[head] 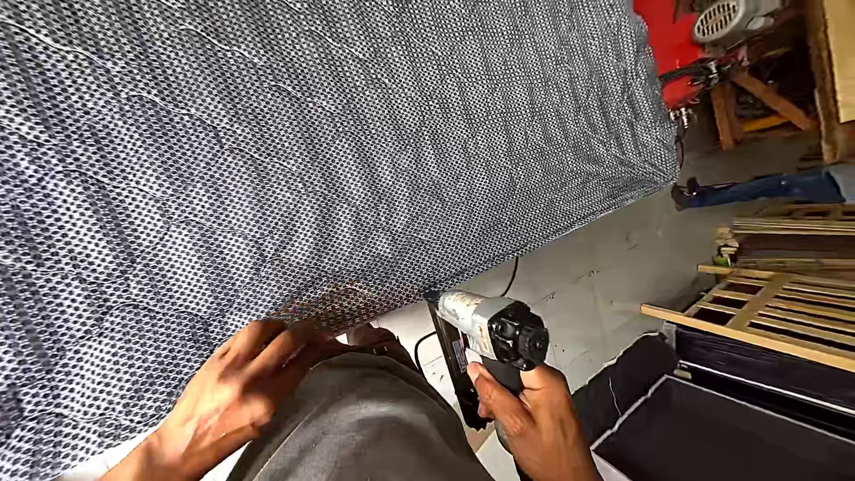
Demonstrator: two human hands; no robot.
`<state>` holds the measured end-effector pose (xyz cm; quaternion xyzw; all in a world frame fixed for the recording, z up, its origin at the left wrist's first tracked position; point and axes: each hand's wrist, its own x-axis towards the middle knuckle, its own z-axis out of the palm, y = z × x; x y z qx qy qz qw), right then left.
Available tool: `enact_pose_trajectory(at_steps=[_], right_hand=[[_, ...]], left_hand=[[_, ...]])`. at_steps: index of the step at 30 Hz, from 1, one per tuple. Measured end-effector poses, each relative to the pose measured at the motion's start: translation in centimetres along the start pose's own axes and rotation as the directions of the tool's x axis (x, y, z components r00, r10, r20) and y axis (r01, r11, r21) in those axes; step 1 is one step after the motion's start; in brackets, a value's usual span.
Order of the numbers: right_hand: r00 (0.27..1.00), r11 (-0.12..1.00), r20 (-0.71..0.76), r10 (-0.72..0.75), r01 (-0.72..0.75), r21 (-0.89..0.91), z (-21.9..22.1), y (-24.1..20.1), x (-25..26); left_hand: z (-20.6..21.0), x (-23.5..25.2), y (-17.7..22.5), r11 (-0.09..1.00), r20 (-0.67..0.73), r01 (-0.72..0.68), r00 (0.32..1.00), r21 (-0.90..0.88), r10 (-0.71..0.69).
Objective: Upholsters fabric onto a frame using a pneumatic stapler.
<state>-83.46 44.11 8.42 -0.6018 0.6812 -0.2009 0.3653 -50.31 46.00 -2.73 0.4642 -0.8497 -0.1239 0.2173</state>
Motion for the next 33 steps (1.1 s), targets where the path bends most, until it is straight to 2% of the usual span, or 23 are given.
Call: enact_pose_trajectory(at_steps=[4,8,20,23,26,30,33], right_hand=[[0.999,0.998,0.001,0.033,-0.033,-0.05,2.0,-0.1,-0.2],[1.0,0.999,0.013,-0.027,0.028,-0.038,3.3,-1.9,-1.6],[0.993,0.995,0.091,-0.076,0.082,-0.064,10.0,-6.3,-5.9],[0.99,0.999,0.13,-0.051,0.051,0.003,9.6,-7.3,-7.6],[0.997,1.0,0.076,-0.022,0.022,0.008,9.6,-7.4,-8.3],[0.998,0.998,0.002,-0.055,0.055,0.014,10.5,-6.8,-7.6],[0.998,0.998,0.025,-0.058,0.058,-0.011,11.1,-6.8,-7.1]], left_hand=[[-0.3,-2.3,0.0,1.0,-0.01,-0.014,1.0,0.02,0.015],[-0.2,-2.4,0.0,1.0,0.0,-0.009,1.0,0.001,0.009],[-0.5,-2.8,-0.7,0.999,0.008,-0.041,0.999,-0.019,0.041],[-2.8,-6.2,-2.0,1.0,0.002,0.017,1.0,0.001,-0.017],[-5.7,-10.9,-4.2,0.997,0.0,0.056,0.998,0.061,-0.057],[-7.9,-15.5,-6.2,0.997,-0.01,0.024,1.0,0.08,-0.023],[-7.8,-16.1,-6.3,0.993,0.009,-0.01,1.0,0.12,0.009]])
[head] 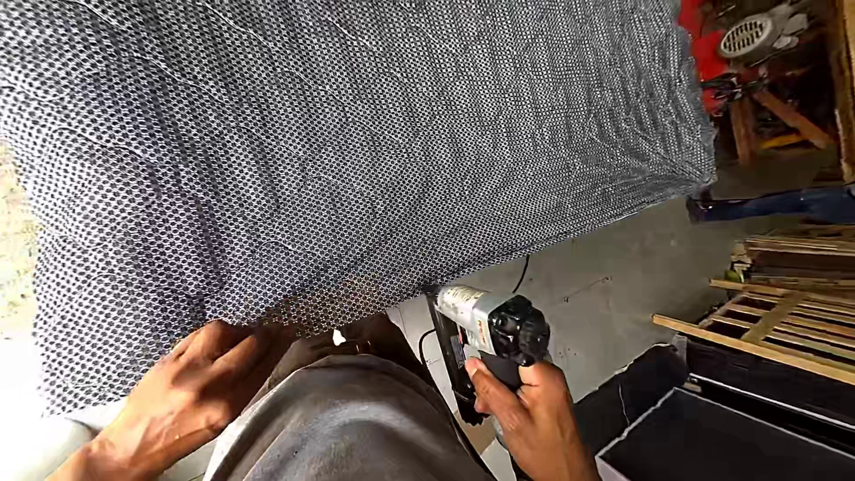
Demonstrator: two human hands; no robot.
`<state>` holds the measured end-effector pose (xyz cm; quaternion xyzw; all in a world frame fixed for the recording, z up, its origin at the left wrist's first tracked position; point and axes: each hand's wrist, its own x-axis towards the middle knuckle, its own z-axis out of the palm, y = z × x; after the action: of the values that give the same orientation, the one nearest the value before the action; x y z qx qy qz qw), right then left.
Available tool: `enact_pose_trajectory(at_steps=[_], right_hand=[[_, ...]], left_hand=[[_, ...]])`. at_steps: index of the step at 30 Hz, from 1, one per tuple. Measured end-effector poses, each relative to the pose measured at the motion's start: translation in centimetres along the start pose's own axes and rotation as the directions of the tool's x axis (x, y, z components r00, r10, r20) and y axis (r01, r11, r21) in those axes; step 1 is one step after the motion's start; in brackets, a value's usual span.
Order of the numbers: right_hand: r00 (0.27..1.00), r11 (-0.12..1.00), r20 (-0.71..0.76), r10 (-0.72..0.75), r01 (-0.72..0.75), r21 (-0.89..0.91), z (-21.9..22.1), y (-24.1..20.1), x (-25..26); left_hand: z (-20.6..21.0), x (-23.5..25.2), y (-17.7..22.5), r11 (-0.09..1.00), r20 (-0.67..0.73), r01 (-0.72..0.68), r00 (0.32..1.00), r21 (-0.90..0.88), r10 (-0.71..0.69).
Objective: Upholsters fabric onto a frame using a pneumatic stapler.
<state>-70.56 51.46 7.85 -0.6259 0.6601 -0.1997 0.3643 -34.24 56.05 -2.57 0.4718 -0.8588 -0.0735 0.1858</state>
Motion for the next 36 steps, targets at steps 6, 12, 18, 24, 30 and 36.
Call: enact_pose_trajectory(at_steps=[6,12,18,24,30,36], right_hand=[[0.998,0.999,0.047,-0.035,0.037,-0.038,1.3,-0.3,-0.1],[0.994,0.997,0.095,-0.047,0.051,-0.05,3.5,-2.2,-1.5],[0.996,0.999,0.08,-0.027,0.03,-0.03,6.7,-4.9,-3.6],[0.994,0.994,0.051,0.1,-0.102,0.037,8.3,-8.1,-6.3],[0.992,0.994,-0.058,0.112,-0.111,0.022,11.1,-8.8,-6.7],[0.996,0.997,-0.037,0.077,-0.076,0.034,13.6,-10.1,-8.1]], left_hand=[[0.4,-0.3,-0.2,0.999,0.007,0.025,1.0,-0.045,-0.025],[0.7,-0.7,-0.6,0.995,0.0,-0.005,1.0,-0.098,0.005],[0.2,-0.8,-1.6,0.99,0.012,-0.046,0.999,-0.13,0.048],[-4.3,-7.2,-5.4,0.996,0.006,-0.033,0.999,-0.08,0.034],[-5.4,-12.0,-7.9,0.994,-0.013,-0.076,0.997,-0.075,0.075],[-4.1,-12.6,-8.7,0.985,-0.017,-0.101,0.995,-0.142,0.099]])
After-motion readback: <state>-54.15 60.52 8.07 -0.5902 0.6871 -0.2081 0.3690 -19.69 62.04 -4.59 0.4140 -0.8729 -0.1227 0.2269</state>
